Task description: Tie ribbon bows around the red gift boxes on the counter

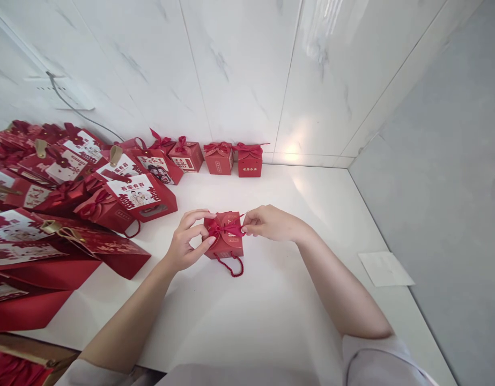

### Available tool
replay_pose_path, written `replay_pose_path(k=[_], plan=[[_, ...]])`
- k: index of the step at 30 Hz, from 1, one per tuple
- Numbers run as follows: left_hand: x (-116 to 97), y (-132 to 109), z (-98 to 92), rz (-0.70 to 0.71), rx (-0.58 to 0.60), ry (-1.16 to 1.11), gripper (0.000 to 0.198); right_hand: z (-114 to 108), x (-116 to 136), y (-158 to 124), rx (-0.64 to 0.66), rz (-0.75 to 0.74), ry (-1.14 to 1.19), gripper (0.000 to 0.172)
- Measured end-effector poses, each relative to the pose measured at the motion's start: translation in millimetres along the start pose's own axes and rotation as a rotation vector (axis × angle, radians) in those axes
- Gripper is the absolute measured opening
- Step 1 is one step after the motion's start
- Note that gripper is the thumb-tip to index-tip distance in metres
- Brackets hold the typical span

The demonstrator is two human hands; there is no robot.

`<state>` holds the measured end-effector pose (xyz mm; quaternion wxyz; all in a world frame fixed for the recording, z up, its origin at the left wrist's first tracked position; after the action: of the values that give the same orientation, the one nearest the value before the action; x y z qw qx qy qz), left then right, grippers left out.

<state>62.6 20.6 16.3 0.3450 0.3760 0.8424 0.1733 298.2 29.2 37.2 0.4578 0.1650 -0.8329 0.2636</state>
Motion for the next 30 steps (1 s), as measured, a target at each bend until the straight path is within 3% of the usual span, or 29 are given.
replay_pose_path(k=[4, 13, 18, 23, 30], plan=[[1, 0, 0.1, -0.008, -0.010, 0.005, 0.018, 0, -5, 9, 0.101, -0.050, 0.331, 0.025], [4, 0, 0.3, -0.025, -0.029, 0.020, 0.020, 0, -1, 10, 0.078, -0.051, 0.681, 0.025], [4, -1, 1.8, -0.043, -0.022, 0.021, 0.020, 2, -1, 13, 0.051, -0.049, 0.728, 0.031], [4, -1, 2.5, -0.053, -0.017, 0.012, 0.021, 7, 2, 13, 0.108, -0.065, 0.751, 0.032], [4, -3, 4.8, -0.044, -0.026, 0.005, 0.020, 17, 13, 8, 0.241, -0.240, 0.702, 0.034]])
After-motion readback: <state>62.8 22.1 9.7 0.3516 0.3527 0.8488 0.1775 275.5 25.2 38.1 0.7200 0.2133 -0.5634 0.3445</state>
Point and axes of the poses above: each hand's wrist, its own y-axis towards the middle knuckle, its own z-axis out of the palm, x = y × z, the point moved 3 cm from there along y, towards the middle knuckle, and after that the axes turned 6 degrees about y, right-handed, at the moved point
